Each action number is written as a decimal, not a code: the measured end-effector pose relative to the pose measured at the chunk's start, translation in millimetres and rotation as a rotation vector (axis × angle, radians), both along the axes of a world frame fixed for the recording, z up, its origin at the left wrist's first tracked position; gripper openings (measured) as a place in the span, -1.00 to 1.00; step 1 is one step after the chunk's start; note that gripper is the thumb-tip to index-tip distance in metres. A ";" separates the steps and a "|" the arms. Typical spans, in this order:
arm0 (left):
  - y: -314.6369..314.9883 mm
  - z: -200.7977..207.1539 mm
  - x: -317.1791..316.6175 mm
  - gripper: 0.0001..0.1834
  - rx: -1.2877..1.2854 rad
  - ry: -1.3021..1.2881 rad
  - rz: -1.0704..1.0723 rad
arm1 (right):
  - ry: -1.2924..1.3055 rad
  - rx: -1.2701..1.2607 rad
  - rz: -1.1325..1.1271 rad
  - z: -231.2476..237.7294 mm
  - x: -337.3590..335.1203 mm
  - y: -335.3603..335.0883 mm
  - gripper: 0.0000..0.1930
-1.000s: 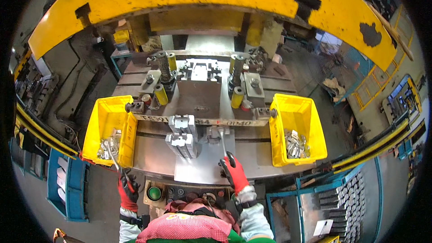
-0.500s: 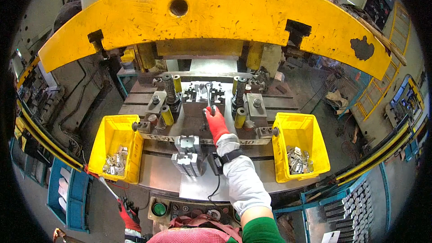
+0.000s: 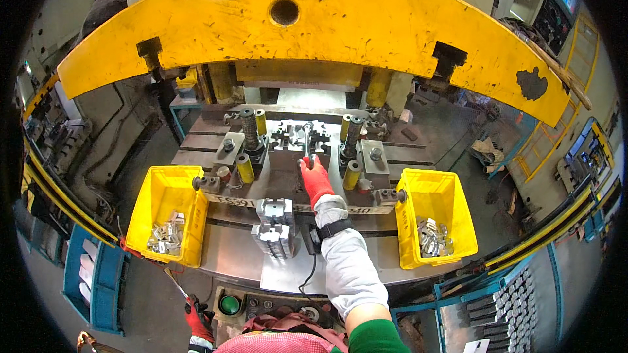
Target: The operator is using a manual or semi-automatic industrial press to stamp or form metal components. The process involves placing a workpiece into the die, activating the press, and removing the finished part.
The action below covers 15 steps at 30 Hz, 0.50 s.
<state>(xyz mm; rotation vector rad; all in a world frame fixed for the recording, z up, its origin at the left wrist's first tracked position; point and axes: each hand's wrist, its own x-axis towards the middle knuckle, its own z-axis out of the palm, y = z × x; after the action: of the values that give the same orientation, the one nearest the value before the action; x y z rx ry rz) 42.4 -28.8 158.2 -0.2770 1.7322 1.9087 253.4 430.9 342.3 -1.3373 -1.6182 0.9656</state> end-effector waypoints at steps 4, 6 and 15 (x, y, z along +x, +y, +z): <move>-0.1 -16.2 3.9 -0.48 -0.030 -0.038 -0.012 | -0.039 0.007 0.008 11.3 -3.0 -8.5 -0.66; 7.7 -7.3 8.8 -0.48 -0.016 -0.115 0.029 | 0.101 -0.005 0.025 5.6 -2.5 -10.8 -0.64; -5.8 -20.9 7.6 -0.53 -0.052 -0.112 0.068 | 0.036 -0.036 -0.008 0.1 -6.0 -21.2 -0.59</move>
<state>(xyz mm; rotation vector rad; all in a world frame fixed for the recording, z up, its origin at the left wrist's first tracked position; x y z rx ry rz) 50.0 -34.5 137.2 -0.4586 1.7201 1.8595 247.4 409.6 342.4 -1.3424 -1.5736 1.0130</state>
